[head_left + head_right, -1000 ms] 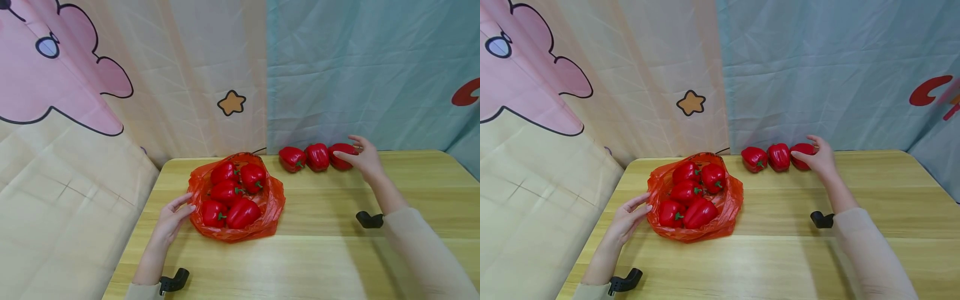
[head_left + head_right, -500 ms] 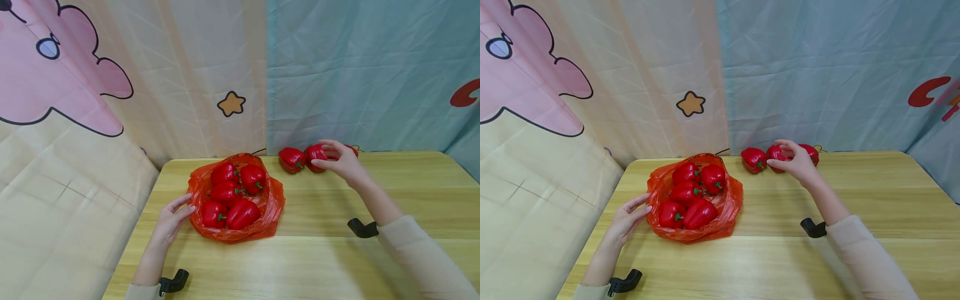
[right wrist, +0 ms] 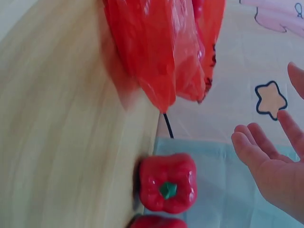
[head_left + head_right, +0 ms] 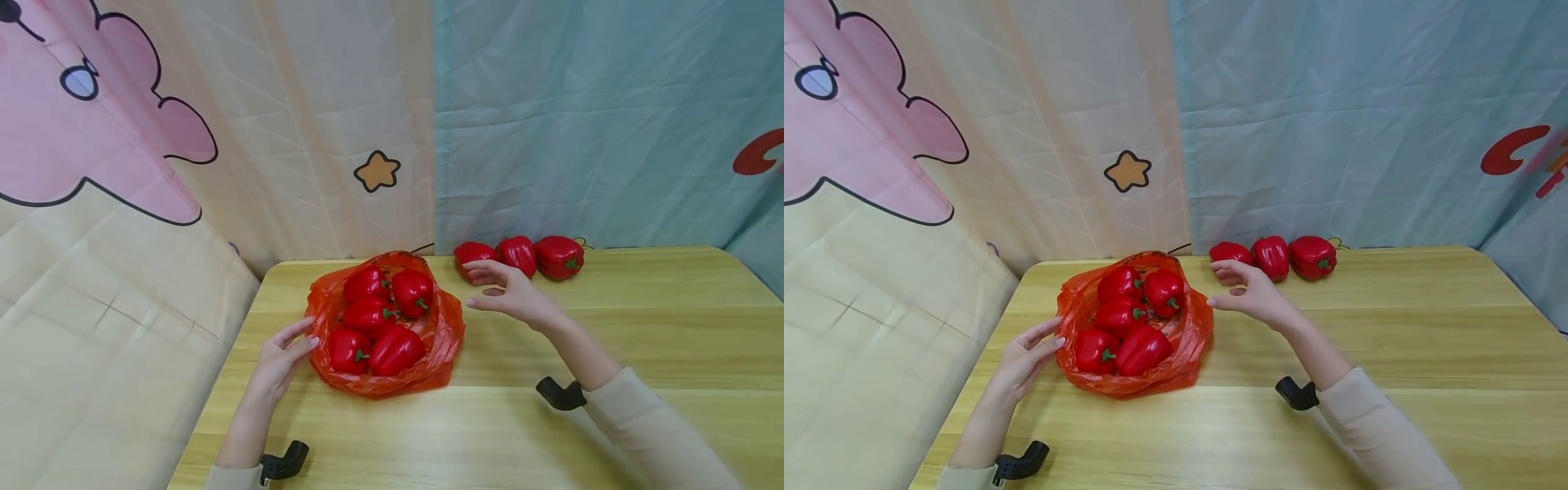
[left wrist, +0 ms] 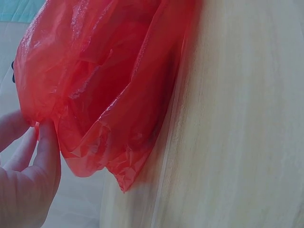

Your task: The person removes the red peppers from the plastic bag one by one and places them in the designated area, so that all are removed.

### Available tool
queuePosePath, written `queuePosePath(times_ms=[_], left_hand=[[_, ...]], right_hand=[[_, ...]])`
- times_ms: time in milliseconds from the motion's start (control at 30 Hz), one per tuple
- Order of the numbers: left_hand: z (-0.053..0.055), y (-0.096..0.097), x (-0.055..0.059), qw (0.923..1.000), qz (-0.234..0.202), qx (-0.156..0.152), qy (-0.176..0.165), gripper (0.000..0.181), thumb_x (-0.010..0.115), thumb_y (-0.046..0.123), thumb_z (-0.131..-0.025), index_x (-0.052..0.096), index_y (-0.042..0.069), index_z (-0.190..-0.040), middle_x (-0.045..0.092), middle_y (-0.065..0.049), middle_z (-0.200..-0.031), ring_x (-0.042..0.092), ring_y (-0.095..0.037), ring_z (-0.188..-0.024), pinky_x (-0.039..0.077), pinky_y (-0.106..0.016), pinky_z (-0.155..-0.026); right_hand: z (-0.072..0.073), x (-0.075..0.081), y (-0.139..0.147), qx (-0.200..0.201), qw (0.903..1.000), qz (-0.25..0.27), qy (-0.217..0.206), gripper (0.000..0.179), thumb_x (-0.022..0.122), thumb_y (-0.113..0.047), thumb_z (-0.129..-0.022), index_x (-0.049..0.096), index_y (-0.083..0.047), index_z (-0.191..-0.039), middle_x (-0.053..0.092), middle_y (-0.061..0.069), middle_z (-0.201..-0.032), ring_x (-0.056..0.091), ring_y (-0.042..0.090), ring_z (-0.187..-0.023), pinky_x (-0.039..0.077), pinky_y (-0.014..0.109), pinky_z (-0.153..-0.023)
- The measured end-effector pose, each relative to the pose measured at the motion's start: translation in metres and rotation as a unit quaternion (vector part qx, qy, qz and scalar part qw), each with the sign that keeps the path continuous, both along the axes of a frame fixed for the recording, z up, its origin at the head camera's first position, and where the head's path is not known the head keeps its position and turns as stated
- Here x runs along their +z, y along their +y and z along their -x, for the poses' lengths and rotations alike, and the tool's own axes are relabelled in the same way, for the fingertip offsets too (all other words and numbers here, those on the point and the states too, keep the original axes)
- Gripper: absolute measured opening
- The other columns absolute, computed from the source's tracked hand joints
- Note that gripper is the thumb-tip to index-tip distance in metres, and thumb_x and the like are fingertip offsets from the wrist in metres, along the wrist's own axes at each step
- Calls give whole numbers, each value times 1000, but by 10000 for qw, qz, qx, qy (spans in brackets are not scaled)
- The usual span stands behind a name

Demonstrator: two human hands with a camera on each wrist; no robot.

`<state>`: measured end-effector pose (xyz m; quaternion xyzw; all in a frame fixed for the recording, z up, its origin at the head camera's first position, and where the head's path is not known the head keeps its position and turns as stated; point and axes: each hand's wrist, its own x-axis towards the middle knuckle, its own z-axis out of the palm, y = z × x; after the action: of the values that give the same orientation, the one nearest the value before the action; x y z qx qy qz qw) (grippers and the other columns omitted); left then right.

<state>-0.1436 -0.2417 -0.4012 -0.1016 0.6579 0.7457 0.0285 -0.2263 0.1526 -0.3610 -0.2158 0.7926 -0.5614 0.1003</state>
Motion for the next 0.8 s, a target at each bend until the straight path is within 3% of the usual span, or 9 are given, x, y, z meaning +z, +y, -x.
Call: queuePosePath(times_ms=[267,667,800], left_hand=[[-1,0,-1,10000,13,-2,3,41,57,-5,-88,51,-2,-128,50,-1,-118,60,-9,-95,49,-24,-87],[0,0,0,10000,-5,-27,-10,45,57,-5,-88,46,-5,-132,49,-2,-119,60,-10,-96,49,-23,-88],[0,0,0,10000,-13,-19,-18,44,57,-5,-88,47,-5,-131,49,-2,-119,60,-10,-96,49,-23,-87]], right_hand=[[-6,-14,-22,721,9970,242,-163,57,73,-13,-80,49,-1,-130,51,20,-126,49,39,-113,40,52,-98],[-10,-23,-60,1521,9873,291,-348,53,71,-13,-82,49,2,-128,48,24,-128,46,43,-115,43,49,-96],[-12,-25,-70,1632,9847,319,-528,53,71,-10,-82,48,4,-127,50,25,-124,49,43,-111,48,41,-91]])
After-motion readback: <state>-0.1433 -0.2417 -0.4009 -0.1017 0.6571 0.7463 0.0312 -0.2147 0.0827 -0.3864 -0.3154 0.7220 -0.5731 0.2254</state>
